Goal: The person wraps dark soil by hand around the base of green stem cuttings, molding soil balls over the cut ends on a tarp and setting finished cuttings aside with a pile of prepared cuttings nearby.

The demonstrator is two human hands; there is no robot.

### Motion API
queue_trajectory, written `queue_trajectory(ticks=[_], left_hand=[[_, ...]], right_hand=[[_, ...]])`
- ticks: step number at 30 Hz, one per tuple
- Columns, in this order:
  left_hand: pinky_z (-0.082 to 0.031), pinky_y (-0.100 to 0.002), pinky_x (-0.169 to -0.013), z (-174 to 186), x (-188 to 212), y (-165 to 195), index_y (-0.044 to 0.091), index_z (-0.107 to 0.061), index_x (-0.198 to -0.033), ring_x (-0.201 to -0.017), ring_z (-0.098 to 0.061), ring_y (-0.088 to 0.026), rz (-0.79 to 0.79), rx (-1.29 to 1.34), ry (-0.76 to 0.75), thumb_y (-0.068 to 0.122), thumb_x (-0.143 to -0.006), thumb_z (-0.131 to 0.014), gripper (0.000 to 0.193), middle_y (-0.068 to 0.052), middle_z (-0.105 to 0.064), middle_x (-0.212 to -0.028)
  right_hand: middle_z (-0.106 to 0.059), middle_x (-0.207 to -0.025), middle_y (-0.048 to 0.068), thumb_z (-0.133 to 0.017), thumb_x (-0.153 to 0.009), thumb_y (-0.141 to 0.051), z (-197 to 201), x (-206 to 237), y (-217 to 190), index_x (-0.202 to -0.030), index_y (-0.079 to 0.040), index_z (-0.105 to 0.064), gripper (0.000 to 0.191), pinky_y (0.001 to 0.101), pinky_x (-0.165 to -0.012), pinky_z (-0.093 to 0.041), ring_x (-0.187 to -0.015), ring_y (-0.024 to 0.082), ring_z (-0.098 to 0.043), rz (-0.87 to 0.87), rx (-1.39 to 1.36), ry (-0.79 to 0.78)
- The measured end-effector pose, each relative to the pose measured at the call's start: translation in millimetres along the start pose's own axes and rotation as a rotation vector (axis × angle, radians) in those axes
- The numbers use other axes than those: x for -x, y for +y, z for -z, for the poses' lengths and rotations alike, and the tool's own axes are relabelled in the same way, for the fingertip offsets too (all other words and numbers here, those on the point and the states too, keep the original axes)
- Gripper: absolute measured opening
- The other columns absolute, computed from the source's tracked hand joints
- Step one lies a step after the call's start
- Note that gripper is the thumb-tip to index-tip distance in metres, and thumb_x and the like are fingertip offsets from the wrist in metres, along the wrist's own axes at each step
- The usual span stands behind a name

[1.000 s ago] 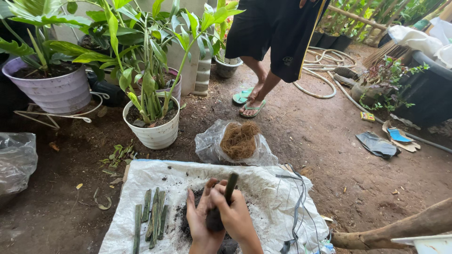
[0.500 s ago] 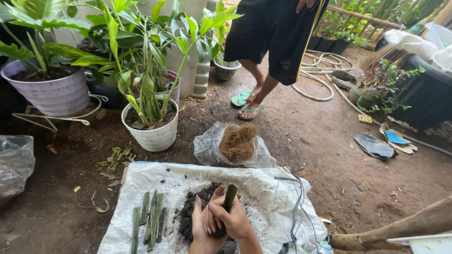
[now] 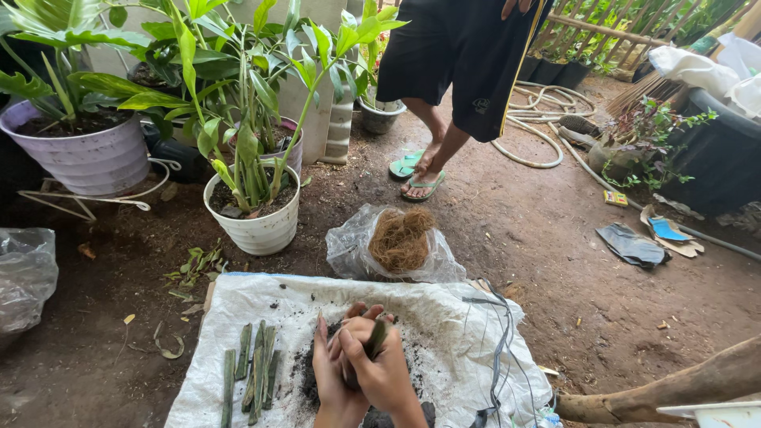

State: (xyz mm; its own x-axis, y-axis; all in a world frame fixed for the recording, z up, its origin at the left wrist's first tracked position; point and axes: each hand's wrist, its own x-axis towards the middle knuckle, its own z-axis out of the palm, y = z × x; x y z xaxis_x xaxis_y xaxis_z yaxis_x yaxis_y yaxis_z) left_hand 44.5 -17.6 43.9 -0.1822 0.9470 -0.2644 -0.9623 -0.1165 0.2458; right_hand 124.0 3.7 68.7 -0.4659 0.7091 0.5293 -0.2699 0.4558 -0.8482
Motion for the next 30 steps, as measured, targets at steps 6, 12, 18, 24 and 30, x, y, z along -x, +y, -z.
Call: queue_trajectory(ticks=[6,12,18,24,30], left_hand=[[-0.047,-0.049,-0.106,-7,5,7,0.005,-0.045,-0.138,-0.13,-0.053,-0.038,-0.052,0.019,-0.123,0.057,-0.102,-0.022,0.068,-0.025,-0.052,-0.142],[-0.046,-0.053,-0.103,0,1,8,0.008,-0.044,-0.139,-0.129,-0.052,-0.038,-0.052,0.031,-0.123,0.059,-0.102,-0.02,0.068,-0.024,-0.052,-0.141],[-0.042,-0.053,-0.111,12,-5,1,0.006,-0.039,-0.147,-0.137,-0.048,-0.034,-0.08,-0.036,0.07,0.049,-0.104,-0.018,0.064,-0.021,-0.05,-0.145],[-0.034,-0.046,-0.12,22,-10,-4,0.009,-0.029,-0.159,-0.144,-0.043,-0.03,-0.179,-0.041,-0.04,0.023,-0.105,-0.024,0.056,-0.018,-0.046,-0.153],[-0.037,-0.042,-0.118,19,-10,-3,0.015,-0.026,-0.158,-0.142,-0.046,-0.029,-0.132,-0.066,0.091,0.012,-0.102,-0.03,0.056,-0.016,-0.046,-0.153]], right_hand=[[-0.062,-0.059,0.011,-0.046,-0.108,-0.016,-13,5,16,-0.06,0.001,-0.055,0.052,0.0367,-0.08,-0.058,-0.06,0.02,-0.063,-0.255,-0.281,0.109],[-0.062,-0.059,0.012,-0.043,-0.109,-0.017,-17,15,31,-0.056,-0.001,-0.052,0.056,0.0412,-0.086,-0.059,-0.064,0.024,-0.067,-0.159,-0.307,0.093],[-0.061,-0.055,0.011,-0.046,-0.105,-0.017,-17,21,44,-0.064,0.004,-0.064,0.049,0.0286,-0.048,-0.039,-0.045,0.016,-0.051,-0.38,-0.239,0.231],[-0.062,-0.056,0.011,-0.046,-0.106,-0.016,-18,24,50,-0.064,0.004,-0.063,0.049,0.0277,-0.051,-0.044,-0.048,0.015,-0.055,-0.286,-0.261,0.231],[-0.059,-0.054,0.011,-0.043,-0.108,-0.015,-19,21,49,-0.057,-0.001,-0.051,0.054,0.0318,-0.058,-0.051,-0.05,0.018,-0.058,-0.149,-0.276,0.254]])
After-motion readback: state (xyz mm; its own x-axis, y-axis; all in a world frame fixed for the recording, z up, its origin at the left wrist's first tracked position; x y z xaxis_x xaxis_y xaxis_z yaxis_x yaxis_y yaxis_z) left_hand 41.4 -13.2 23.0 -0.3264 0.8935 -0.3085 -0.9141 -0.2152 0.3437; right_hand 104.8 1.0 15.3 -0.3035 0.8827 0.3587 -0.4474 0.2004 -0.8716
